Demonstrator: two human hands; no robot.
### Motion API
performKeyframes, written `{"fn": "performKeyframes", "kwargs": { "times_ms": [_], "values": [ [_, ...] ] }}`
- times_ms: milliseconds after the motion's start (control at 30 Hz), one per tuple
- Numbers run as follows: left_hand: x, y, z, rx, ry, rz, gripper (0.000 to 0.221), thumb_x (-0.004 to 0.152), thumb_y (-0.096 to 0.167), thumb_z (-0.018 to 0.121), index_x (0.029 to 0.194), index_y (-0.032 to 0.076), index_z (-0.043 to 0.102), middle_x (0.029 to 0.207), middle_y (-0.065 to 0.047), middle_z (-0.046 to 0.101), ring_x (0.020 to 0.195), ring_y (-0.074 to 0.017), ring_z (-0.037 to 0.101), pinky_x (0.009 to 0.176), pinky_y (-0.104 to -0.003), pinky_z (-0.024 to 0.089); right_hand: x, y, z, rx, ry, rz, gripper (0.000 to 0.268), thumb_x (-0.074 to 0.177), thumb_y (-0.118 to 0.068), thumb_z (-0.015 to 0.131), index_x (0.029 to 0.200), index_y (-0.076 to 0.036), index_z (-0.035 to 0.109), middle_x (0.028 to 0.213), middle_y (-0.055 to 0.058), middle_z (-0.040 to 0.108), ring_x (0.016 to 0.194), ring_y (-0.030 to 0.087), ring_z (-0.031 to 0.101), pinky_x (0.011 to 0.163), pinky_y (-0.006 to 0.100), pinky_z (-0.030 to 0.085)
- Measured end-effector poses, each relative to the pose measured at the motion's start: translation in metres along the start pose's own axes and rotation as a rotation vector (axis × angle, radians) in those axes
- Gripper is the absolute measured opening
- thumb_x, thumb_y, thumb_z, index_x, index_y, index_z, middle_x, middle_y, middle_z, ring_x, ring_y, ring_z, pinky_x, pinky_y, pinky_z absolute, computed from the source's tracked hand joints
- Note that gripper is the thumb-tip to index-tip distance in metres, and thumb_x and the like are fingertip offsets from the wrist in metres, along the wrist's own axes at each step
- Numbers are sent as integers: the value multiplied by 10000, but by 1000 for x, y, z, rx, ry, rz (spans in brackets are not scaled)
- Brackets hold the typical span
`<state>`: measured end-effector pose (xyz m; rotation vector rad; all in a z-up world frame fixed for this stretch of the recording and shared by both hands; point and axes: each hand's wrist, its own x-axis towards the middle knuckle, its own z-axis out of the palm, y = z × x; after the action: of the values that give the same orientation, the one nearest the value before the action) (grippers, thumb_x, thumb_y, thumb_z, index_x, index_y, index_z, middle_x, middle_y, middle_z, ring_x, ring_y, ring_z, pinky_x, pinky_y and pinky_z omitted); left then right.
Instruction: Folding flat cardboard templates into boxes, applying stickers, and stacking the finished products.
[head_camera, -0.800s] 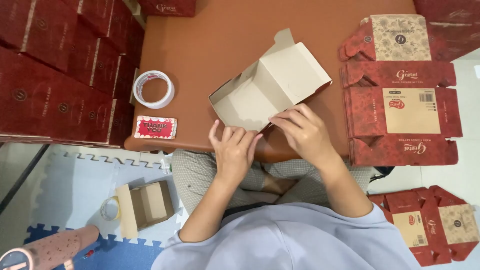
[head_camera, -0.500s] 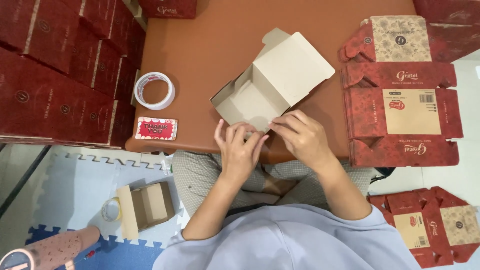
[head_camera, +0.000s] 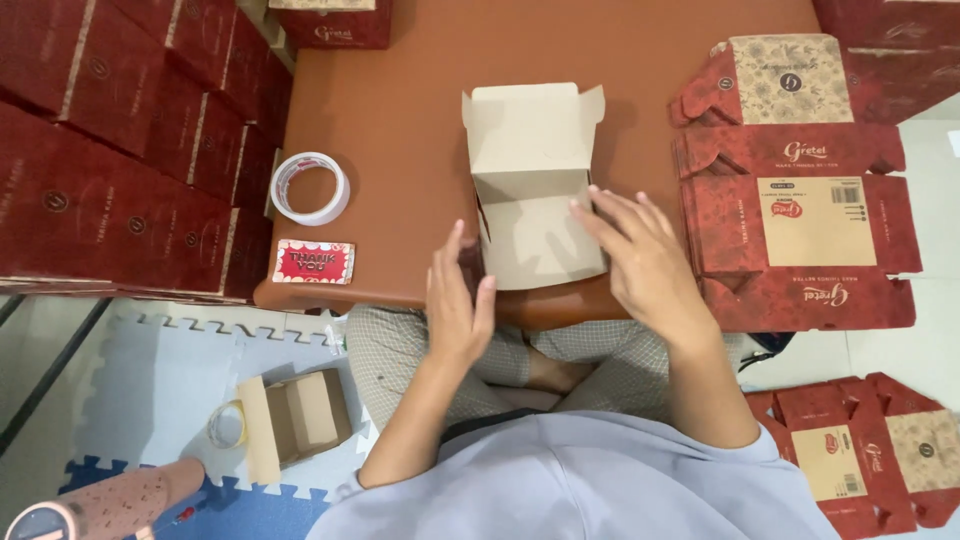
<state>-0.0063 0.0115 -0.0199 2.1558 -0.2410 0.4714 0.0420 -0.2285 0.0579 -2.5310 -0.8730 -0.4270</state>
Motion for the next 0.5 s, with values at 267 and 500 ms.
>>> {"fn": "performKeyframes", "kwargs": {
  "times_ms": [267,500],
  "values": [
    [5,20,21,-23,-108,106,515,999,202,535,1501,139,441,1214,-49,597,1004,-226,697,838,-409,583,-30,-20,-3,-42,-25,63,280,983,-319,624,1214,-180,704,965,26,709,982,214,681,1030,427,440],
    [50,42,-4,141,-209,303,137,1007,206,588,1068,219,710,1043,52,648,921,-178,705,801,-323,576,-39,-20,13,34,92,137,105,937,-179,699,1039,-184,723,827,-21,737,832,168,720,971,367,480]
  ]
}}
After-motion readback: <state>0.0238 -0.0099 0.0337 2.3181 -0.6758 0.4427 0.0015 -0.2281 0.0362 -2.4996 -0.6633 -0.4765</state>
